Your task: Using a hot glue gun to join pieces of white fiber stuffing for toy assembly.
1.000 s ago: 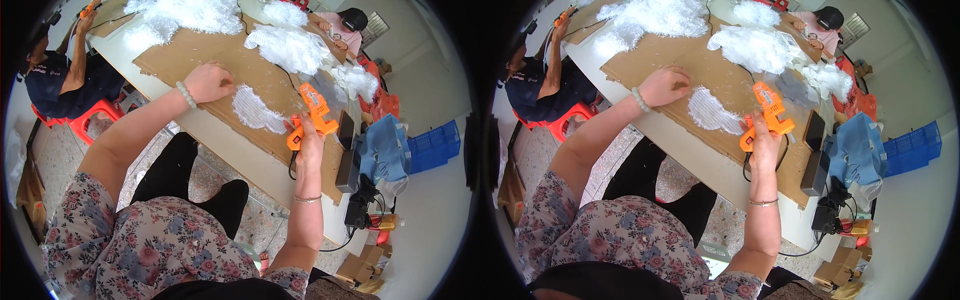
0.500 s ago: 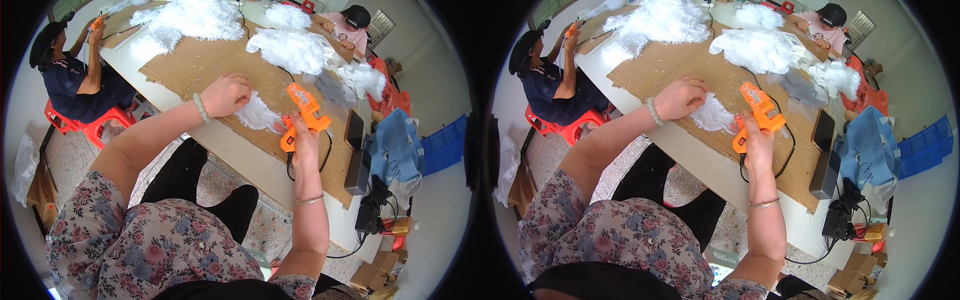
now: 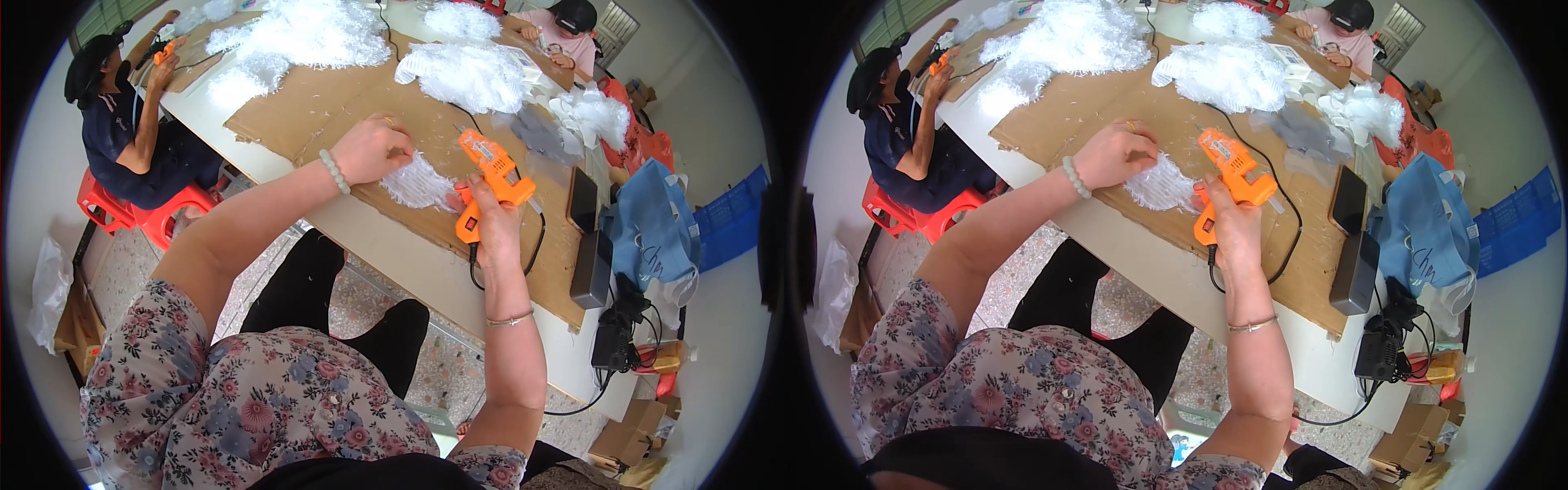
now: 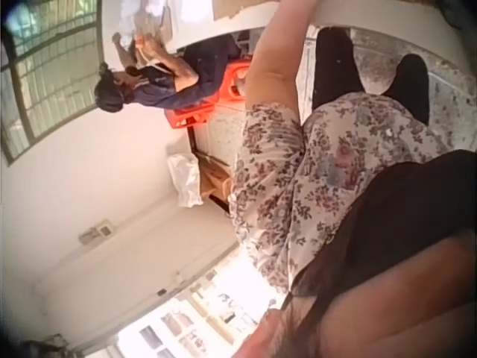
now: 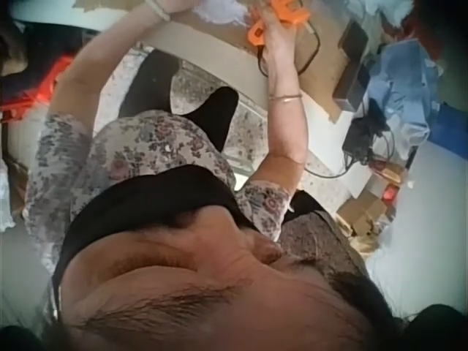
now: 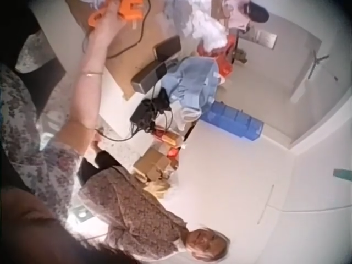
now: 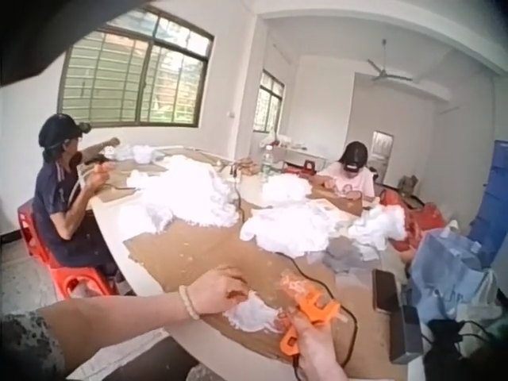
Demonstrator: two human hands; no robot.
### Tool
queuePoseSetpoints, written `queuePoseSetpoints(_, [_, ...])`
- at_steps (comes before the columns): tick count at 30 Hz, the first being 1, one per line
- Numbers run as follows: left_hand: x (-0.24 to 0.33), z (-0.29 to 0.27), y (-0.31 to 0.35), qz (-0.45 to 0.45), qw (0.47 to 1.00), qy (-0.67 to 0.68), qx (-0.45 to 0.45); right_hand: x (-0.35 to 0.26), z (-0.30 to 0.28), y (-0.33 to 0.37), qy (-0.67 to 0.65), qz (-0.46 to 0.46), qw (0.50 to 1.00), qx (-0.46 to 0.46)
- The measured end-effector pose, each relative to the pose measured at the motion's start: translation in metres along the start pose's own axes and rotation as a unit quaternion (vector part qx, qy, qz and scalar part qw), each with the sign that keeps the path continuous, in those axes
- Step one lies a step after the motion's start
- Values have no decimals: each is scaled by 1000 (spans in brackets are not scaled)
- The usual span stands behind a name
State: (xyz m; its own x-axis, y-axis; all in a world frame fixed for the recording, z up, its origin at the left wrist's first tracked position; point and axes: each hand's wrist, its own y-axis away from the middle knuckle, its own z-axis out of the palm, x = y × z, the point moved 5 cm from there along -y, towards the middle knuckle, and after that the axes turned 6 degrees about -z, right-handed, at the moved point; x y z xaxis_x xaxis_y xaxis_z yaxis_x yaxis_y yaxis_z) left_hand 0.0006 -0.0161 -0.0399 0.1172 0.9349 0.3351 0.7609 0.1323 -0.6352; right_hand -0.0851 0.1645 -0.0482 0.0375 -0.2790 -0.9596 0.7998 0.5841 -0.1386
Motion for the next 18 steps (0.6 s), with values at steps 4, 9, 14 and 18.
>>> queuePoseSetpoints(4, [-2, -7, -13, -119, 973, 197, 20, -2, -2, 3, 12, 9, 1000, 4])
queuePoseSetpoints(9, [-17, -31, 2, -63, 996, -55, -14, 3, -3, 0, 11, 29, 1000, 1])
queuePoseSetpoints(14, [-3, -17, 15, -69, 996, -28, -58, 7, -4, -1, 14, 28, 1000, 4])
queuePoseSetpoints(18, [5, -4, 8, -22, 1000, -13, -7, 7, -3, -1, 24, 29, 999, 1])
